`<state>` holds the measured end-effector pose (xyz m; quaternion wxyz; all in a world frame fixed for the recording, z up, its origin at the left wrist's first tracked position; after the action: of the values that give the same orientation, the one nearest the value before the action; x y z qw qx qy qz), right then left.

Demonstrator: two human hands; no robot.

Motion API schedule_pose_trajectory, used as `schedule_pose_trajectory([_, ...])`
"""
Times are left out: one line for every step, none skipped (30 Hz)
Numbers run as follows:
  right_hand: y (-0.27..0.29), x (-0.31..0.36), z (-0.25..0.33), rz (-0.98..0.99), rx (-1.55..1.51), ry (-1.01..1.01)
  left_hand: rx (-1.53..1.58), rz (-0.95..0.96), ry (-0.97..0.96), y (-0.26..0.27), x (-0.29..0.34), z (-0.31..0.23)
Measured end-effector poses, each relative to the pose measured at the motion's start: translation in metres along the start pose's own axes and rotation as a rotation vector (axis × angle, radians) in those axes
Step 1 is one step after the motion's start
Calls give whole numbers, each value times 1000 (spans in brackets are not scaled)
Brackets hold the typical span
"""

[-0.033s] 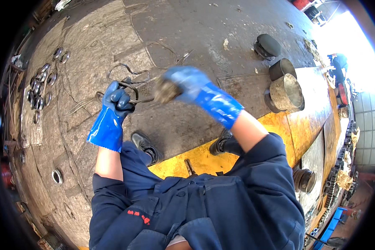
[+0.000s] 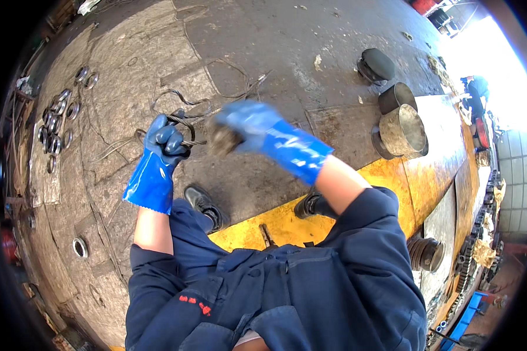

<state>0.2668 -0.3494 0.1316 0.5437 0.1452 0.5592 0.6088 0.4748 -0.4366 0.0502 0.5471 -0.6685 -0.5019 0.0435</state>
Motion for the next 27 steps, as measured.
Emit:
schedule_pose_trajectory([-20, 4, 13, -15, 84, 49, 17, 69, 12, 1, -4, 3])
schedule_pose_trajectory([-38, 4, 16, 67, 84, -38, 35, 136, 26, 1, -5, 5])
schedule_pose_trajectory([-58, 6, 17, 150, 76, -125, -2, 127, 50, 3, -2, 5])
schedule_pose_trajectory([-67, 2, 16, 101, 81, -190, -35, 125, 72, 1, 2, 2])
schedule_pose_trajectory([-78, 2, 11, 191, 100, -243, -68, 124, 93, -1, 5, 1])
schedule_pose_trajectory([-85, -3, 13, 283, 111, -286, -102, 97, 67, 1, 10, 0])
schedule_pose_trajectory([-87, -9, 18, 379, 123, -336, -124, 34, 49, 3, 13, 3])
schedule_pose_trajectory([-90, -14, 20, 549, 154, -437, -146, -29, 30, 4, 17, 7])
schedule_pose_trajectory([-93, -13, 16, 581, 184, -402, -171, -84, 16, 2, 18, 11])
schedule_pose_trajectory([-99, -12, 8, 614, 214, -366, -236, -67, -10, -1, 21, 12])
schedule_pose_trajectory([-105, -10, 0, 647, 242, -327, -223, -49, -14, 0, 23, 11])
schedule_pose_trajectory([-110, -7, -13, 623, 275, -305, -208, -35, -28, 4, 27, 7])
schedule_pose_trajectory([-110, -1, -33, 595, 321, -296, -197, -5, -32, 4, 27, 5])
schedule_pose_trajectory([-112, 2, -51, 568, 366, -286, -128, 56, -33, 1, 32, 3])
schedule_pose_trajectory([-113, -5, -55, 649, 410, -281, -127, 32, -42, 4, 37, -1])
schedule_pose_trajectory([-109, -14, -54, 738, 450, -270, -120, -1, -51, 8, 43, -2])
schedule_pose_trajectory([-111, -19, -56, 827, 490, -256, -113, -35, -61, 10, 47, -4])
schedule_pose_trajectory([-116, -18, -63, 818, 487, -243, -172, -88, -100, 4, 49, -6])
schedule_pose_trajectory([-125, -16, -72, 799, 483, -234, -154, -101, -108, 2, 49, -9])
schedule_pose_trajectory([-134, -14, -82, 781, 478, -225, -135, -113, -116, 2, 51, -12])
schedule_pose_trajectory([-139, -17, -88, 765, 473, -212, -113, -129, -126, 6, 51, -13])
schedule_pose_trajectory([-141, -18, -97, 753, 475, -201, -92, -86, -178, 8, 49, -17])
schedule_pose_trajectory([-140, -18, -107, 740, 477, -192, -94, -89, -171, 8, 51, -18])
schedule_pose_trajectory([-139, -17, -117, 730, 476, -179, -94, -96, -165, 2, 58, -21])
schedule_pose_trajectory([-137, -15, -130, 740, 501, -214, -97, -96, -158, 0, 61, -21])
schedule_pose_trajectory([-134, -11, -144, 749, 527, -250, -80, -28, -149, 3, 62, -23])
schedule_pose_trajectory([-130, -6, -160, 755, 554, -289, -55, 12, -168, 3, 64, -26])
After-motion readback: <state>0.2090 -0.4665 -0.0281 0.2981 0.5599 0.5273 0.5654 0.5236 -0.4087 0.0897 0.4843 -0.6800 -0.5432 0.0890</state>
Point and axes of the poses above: each hand's wrist, its own x-axis away from the middle knuckle, its own y-axis out of the back of the hand, z = x × y, the point moved 5 cm from there along -x, towards the middle knuckle, and after that the axes turned 8 degrees about -z, right-handed, at the moved point
